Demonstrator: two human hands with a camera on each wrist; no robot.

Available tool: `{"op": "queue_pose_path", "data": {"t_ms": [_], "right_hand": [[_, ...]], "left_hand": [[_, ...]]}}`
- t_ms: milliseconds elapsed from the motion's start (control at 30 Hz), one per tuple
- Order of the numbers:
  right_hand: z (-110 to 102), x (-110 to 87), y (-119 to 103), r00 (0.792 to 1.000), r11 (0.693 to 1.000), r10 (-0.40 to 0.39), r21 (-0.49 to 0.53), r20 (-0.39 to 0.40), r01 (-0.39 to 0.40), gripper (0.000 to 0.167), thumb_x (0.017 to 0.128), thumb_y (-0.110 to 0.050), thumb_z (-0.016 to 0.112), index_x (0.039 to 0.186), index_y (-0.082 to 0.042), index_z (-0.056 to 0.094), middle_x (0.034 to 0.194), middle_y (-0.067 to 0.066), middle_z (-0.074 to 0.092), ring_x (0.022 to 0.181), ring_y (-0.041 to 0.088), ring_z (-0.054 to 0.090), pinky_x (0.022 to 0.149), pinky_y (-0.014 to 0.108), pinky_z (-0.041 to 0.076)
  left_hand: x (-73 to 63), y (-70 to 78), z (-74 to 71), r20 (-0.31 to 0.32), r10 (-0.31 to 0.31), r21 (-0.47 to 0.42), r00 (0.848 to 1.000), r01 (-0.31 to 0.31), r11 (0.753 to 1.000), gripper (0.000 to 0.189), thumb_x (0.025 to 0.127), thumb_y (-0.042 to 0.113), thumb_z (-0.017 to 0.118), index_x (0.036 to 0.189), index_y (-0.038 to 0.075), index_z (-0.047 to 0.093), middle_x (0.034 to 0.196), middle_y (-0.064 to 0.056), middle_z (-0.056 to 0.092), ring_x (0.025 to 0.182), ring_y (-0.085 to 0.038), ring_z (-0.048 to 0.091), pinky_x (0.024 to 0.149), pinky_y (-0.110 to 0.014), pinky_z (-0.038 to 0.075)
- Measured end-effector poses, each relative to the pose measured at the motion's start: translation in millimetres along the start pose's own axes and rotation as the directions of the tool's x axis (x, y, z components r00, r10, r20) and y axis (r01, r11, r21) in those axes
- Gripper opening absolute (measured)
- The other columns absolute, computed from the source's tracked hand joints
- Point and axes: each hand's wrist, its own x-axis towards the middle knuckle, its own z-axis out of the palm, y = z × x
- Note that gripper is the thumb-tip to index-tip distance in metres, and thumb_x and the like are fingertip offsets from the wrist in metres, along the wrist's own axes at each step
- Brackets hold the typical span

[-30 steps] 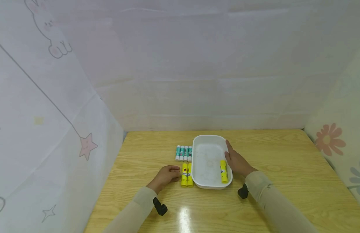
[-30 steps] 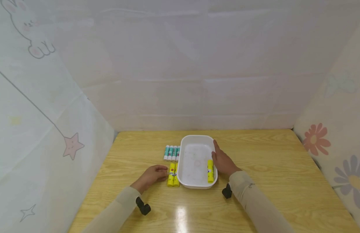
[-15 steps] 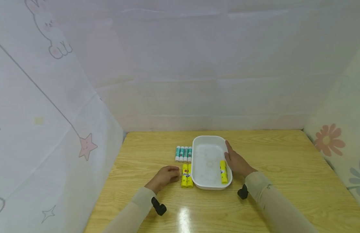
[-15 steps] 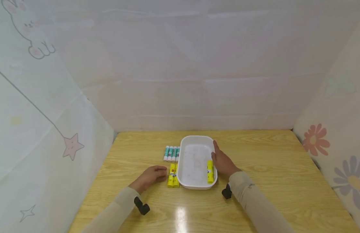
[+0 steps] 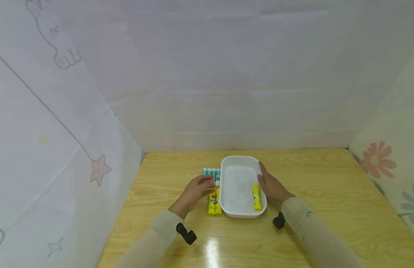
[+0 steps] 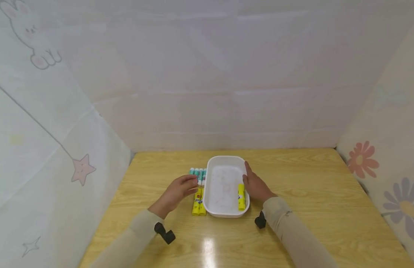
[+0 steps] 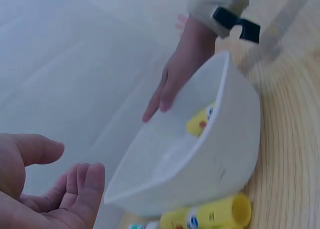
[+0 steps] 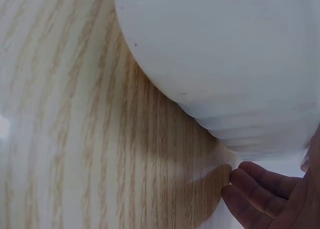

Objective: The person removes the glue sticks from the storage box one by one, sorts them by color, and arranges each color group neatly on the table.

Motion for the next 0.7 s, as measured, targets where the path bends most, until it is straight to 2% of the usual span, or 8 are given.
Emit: {"op": "queue_pose_path", "data": {"t_ms": [100,200,333,467,600,700], "right_hand": [[1,-0.2,1,1.0,1.0,0.005,-0.011,0.002,-0.005,0.063,0.108,-0.027,0.031,0.156,-0.011,-0.007,0.158,0.02,0.017,0.14,0.04,0.027,0.114,0.054,0.023],[0,-0.5,-2,1.0,1.0,0.012,-0.001,0.006,-0.012,0.064,0.108,-0.027,0.031,0.156,-0.013,-0.008,0.158,0.02,0.017,0.141,0.04,0.026,0.114,0.054,0.022],[-1,-1.0,-2,1.0,1.0,0.015,-0.002,0.001,-0.015,0.064,0.108,-0.027,0.031,0.156,-0.015,-0.01,0.158,0.02,0.017,0.141,0.039,0.027,0.114,0.053,0.023],[1,0.5,1,1.0,1.0,0.005,-0.004,-0.005,-0.005,0.064,0.108,-0.029,0.03,0.156,-0.016,-0.011,0.158,0.019,0.018,0.14,0.038,0.028,0.114,0.053,0.024],[2,1.2,3,1.0,1.0,-0.006,0.005,-0.006,0.006,0.064,0.108,-0.031,0.029,0.156,-0.015,-0.01,0.158,0.02,0.017,0.14,0.039,0.027,0.114,0.054,0.024],[3,1.1,4,1.0,1.0,-0.012,0.006,-0.009,0.012,0.064,0.107,-0.029,0.03,0.156,-0.012,-0.007,0.158,0.021,0.018,0.14,0.04,0.027,0.114,0.054,0.023]], "left_hand": [[1.0,5.6,13.6,0.038,0.015,-0.001,0.999,-0.015,1.0,0.05,0.1,0.022,0.058,0.14,-0.004,0.043,0.133,-0.019,0.052,0.122,-0.035,0.052,0.098,-0.036,0.049],[2.2,9.7,23.5,0.047,0.016,0.016,0.999,-0.017,1.0,0.046,0.101,0.024,0.055,0.137,-0.003,0.046,0.131,-0.016,0.054,0.12,-0.032,0.054,0.099,-0.036,0.049],[3.9,13.2,32.3,0.064,-0.02,0.008,0.998,0.02,1.0,0.047,0.103,0.029,0.052,0.138,-0.001,0.046,0.131,-0.014,0.055,0.121,-0.028,0.054,0.102,-0.035,0.046],[5.5,13.9,39.3,0.122,-0.048,-0.057,0.991,0.055,0.997,0.05,0.105,0.03,0.046,0.142,-0.003,0.041,0.136,-0.016,0.051,0.128,-0.032,0.049,0.106,-0.037,0.042],[8.8,12.7,48.3,0.164,-0.101,-0.112,0.981,0.12,0.986,0.049,0.105,0.029,0.044,0.141,-0.004,0.041,0.137,-0.018,0.05,0.128,-0.033,0.048,0.106,-0.038,0.042],[13.0,10.1,55.2,0.164,-0.15,-0.136,0.975,0.173,0.975,0.047,0.104,0.029,0.047,0.138,-0.003,0.045,0.136,-0.02,0.05,0.124,-0.03,0.051,0.105,-0.037,0.044]]}}
